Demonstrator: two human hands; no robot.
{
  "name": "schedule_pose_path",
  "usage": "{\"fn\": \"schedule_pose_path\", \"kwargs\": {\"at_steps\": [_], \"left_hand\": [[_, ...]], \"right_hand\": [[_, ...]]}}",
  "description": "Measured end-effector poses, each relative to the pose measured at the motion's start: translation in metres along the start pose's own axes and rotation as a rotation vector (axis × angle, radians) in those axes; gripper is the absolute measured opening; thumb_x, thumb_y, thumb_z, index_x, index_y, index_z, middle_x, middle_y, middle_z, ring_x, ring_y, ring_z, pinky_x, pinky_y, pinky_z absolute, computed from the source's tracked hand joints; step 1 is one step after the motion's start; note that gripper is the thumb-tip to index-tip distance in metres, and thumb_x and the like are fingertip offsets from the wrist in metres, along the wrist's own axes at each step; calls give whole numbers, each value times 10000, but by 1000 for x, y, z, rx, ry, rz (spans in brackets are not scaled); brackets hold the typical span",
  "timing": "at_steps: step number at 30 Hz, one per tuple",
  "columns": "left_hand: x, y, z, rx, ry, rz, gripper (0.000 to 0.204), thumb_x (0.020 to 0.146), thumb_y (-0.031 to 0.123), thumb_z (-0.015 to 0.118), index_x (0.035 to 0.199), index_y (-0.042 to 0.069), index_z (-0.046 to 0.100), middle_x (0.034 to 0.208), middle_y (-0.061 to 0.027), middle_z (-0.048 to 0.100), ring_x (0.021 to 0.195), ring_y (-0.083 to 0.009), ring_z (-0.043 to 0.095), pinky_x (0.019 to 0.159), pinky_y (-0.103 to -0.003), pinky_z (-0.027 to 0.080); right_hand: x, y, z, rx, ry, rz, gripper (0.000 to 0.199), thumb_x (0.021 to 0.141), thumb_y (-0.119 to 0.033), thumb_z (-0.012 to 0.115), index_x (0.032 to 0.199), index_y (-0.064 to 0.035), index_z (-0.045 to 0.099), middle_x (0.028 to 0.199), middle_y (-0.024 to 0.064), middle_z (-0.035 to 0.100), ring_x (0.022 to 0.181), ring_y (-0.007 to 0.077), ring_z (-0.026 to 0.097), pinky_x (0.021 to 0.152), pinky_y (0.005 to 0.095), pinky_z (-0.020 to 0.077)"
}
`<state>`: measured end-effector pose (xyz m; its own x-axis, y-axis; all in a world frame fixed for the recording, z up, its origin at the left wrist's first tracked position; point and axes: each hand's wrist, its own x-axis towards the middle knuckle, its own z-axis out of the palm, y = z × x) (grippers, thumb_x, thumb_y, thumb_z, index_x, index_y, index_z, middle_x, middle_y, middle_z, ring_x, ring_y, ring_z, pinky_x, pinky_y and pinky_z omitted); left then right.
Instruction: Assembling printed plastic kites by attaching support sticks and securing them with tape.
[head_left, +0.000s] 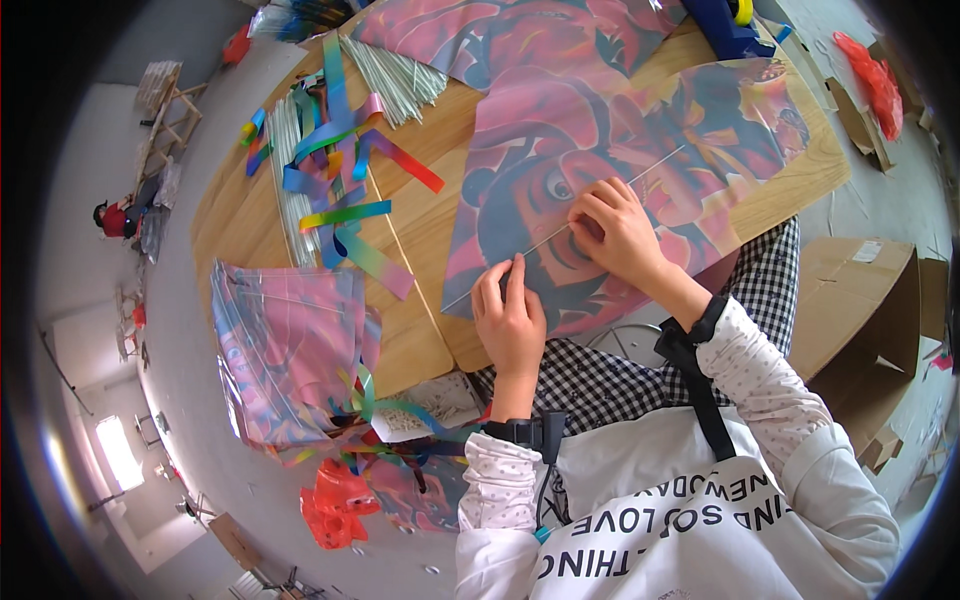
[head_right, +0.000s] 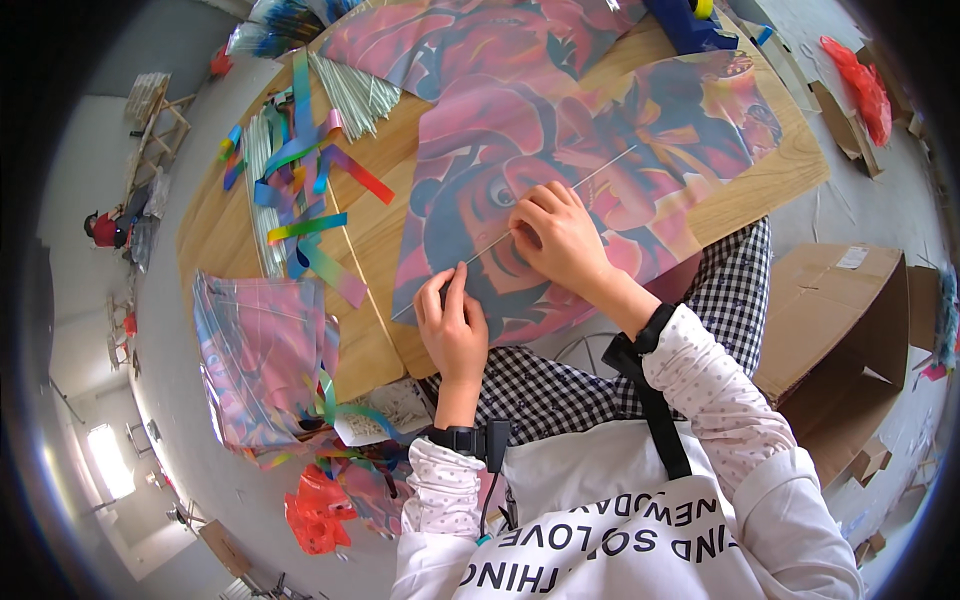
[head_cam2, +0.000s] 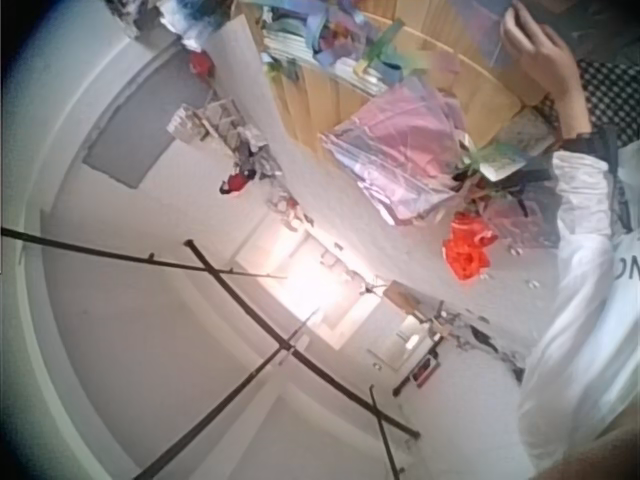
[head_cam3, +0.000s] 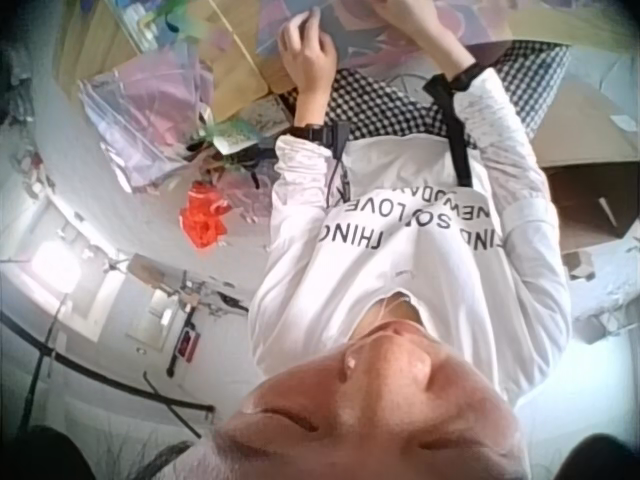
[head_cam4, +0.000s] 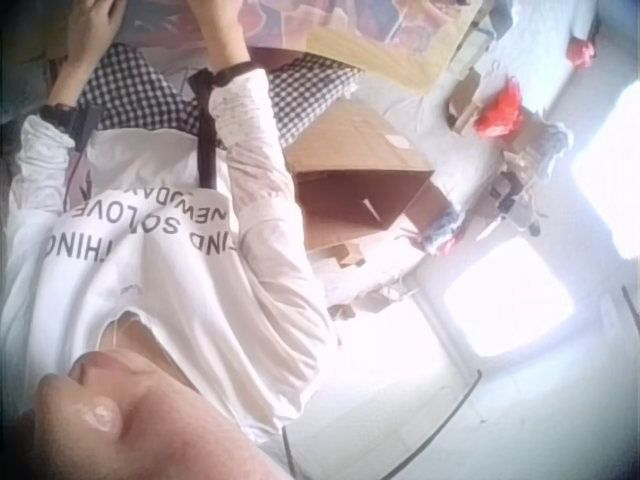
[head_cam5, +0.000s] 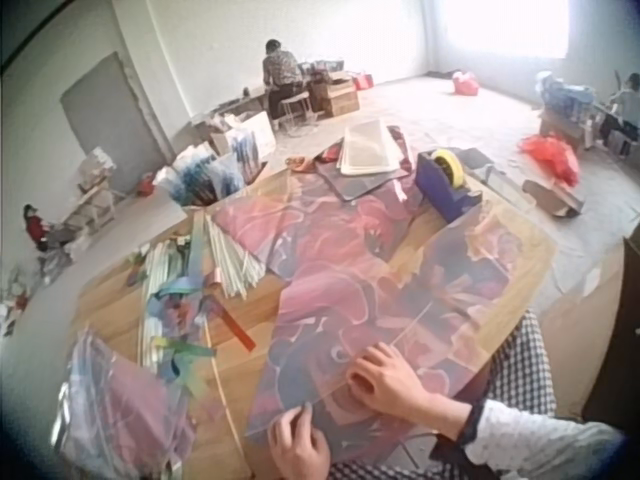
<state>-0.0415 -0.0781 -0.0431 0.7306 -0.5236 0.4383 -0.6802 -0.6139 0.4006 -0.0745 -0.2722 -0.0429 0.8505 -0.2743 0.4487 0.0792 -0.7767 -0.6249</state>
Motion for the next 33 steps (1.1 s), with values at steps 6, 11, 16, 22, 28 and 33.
{"fn": "schedule_pose_path", "kwargs": {"at_steps": [6,11,16,22,28,33], "left_hand": [[0,0,0,-6,-1,-4,361,765,-49,577,1107,29,660,1059,-92,556,984,-288,545,822,-399,476],[0,0,0,2,-2,-9,358,769,-48,576,1108,32,661,1057,-88,554,981,-287,546,817,-396,479],[0,1,1,0,12,4,346,774,-49,578,1101,29,662,1048,-86,556,966,-284,552,794,-390,489],[1,-1,2,7,18,9,339,778,-52,576,1096,26,663,1039,-89,558,957,-283,555,786,-387,491],[1,-1,1,2,20,2,339,770,-54,577,1088,24,666,1035,-93,559,952,-285,555,794,-387,487],[1,0,1,-1,18,0,341,768,-51,578,1088,25,667,1039,-93,559,954,-286,556,797,-389,485]], "right_hand": [[-1,-1,1,14,12,25,171,687,0,619,834,-75,572,881,57,556,899,270,525,821,372,440],[-2,2,2,27,18,16,230,682,58,561,875,-66,575,901,71,557,913,289,527,825,388,441],[-2,2,1,23,24,18,234,680,67,552,872,-65,574,890,73,556,899,290,529,822,388,442],[0,1,1,17,29,5,219,678,64,558,853,-66,578,883,72,557,888,289,529,816,388,448],[-1,2,3,14,17,6,216,677,65,560,847,-67,582,891,71,563,884,288,530,818,385,451],[-2,1,0,16,8,22,205,682,65,557,838,-64,584,888,73,563,888,288,529,817,385,452]]}}
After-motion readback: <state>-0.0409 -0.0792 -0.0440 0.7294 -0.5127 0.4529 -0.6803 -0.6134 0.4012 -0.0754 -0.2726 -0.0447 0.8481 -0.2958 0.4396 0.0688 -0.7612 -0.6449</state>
